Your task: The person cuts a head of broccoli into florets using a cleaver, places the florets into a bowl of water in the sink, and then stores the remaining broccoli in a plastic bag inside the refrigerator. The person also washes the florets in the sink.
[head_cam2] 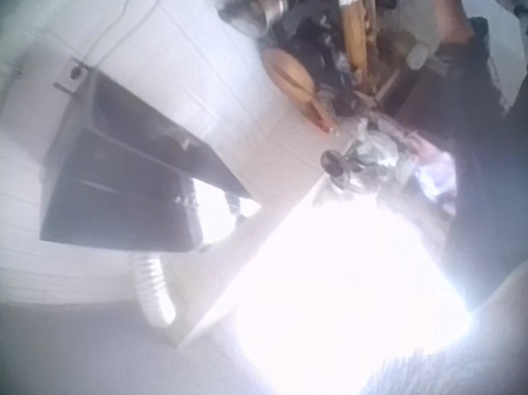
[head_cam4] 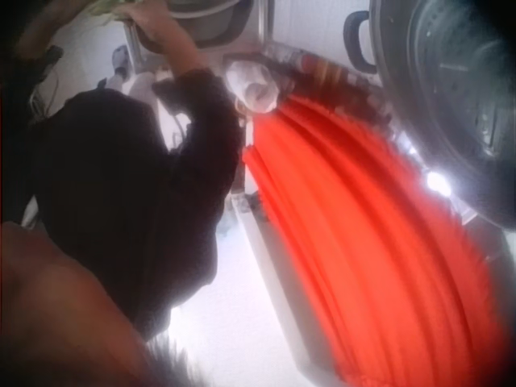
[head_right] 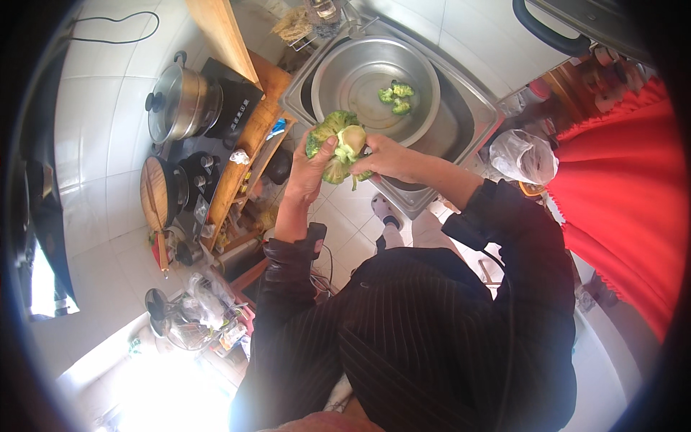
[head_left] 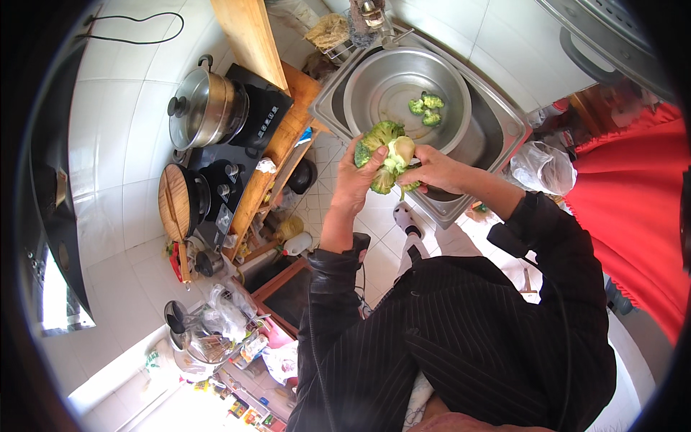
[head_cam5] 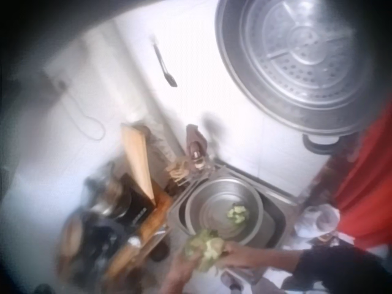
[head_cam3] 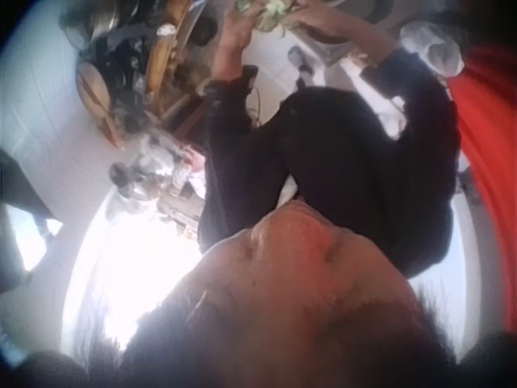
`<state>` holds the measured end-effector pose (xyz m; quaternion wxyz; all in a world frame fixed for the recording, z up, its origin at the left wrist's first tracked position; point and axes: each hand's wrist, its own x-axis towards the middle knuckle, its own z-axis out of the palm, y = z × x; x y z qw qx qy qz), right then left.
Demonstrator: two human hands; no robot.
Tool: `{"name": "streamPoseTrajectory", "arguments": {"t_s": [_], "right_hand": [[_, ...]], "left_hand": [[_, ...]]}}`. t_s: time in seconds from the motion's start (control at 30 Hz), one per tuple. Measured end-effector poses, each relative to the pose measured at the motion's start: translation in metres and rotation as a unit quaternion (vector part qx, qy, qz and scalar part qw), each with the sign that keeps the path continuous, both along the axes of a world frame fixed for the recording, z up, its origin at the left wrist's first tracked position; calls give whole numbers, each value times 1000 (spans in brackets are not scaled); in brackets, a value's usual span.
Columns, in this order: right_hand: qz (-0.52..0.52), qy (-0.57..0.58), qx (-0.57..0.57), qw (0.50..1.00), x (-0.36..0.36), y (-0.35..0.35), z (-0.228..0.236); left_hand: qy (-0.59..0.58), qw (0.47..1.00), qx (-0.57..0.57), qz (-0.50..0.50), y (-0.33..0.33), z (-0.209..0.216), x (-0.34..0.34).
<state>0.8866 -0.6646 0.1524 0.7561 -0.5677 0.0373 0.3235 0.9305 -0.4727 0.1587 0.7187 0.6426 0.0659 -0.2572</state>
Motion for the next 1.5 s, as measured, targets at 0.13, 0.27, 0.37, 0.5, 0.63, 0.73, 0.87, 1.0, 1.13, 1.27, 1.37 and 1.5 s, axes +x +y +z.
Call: {"name": "streamPoseTrajectory", "arguments": {"t_s": [0.13,0.27,0.37,0.5,0.63,0.73,0.87,1.0,1.13,1.27,1.37,1.5], "right_hand": [[-72,-23,-4,997,-2,9,-7],[-114,-27,-15,993,-4,16,-14],[-22,-21,-32,999,-3,7,-19],[36,-251,-114,961,-11,-7,-22],[81,-114,-127,982,-14,-20,-19],[-48,-40,-56,996,8,-32,-27],[-167,-18,11,986,19,-37,-64],[-287,89,58,952,31,-37,-124],[-383,193,-8,903,35,-35,-183],[-408,194,15,892,29,-35,-213],[-438,207,15,875,23,-32,-217],[-420,187,-17,888,8,-31,-208]], "left_hand": [[-19,998,-31,43,-10,-11,-3],[-40,994,-14,99,-17,-20,-10],[-46,997,26,60,-10,-18,-11],[-77,994,22,-72,14,-3,-1],[-57,993,28,-95,32,2,11],[70,991,-110,1,34,-11,10],[110,962,-232,90,25,-41,-6],[128,934,-311,118,28,-53,-22],[111,930,-334,106,33,-51,-34],[116,927,-334,123,37,-46,-43],[104,933,-320,129,39,-43,-50],[109,930,-322,139,40,-39,-54]]}}
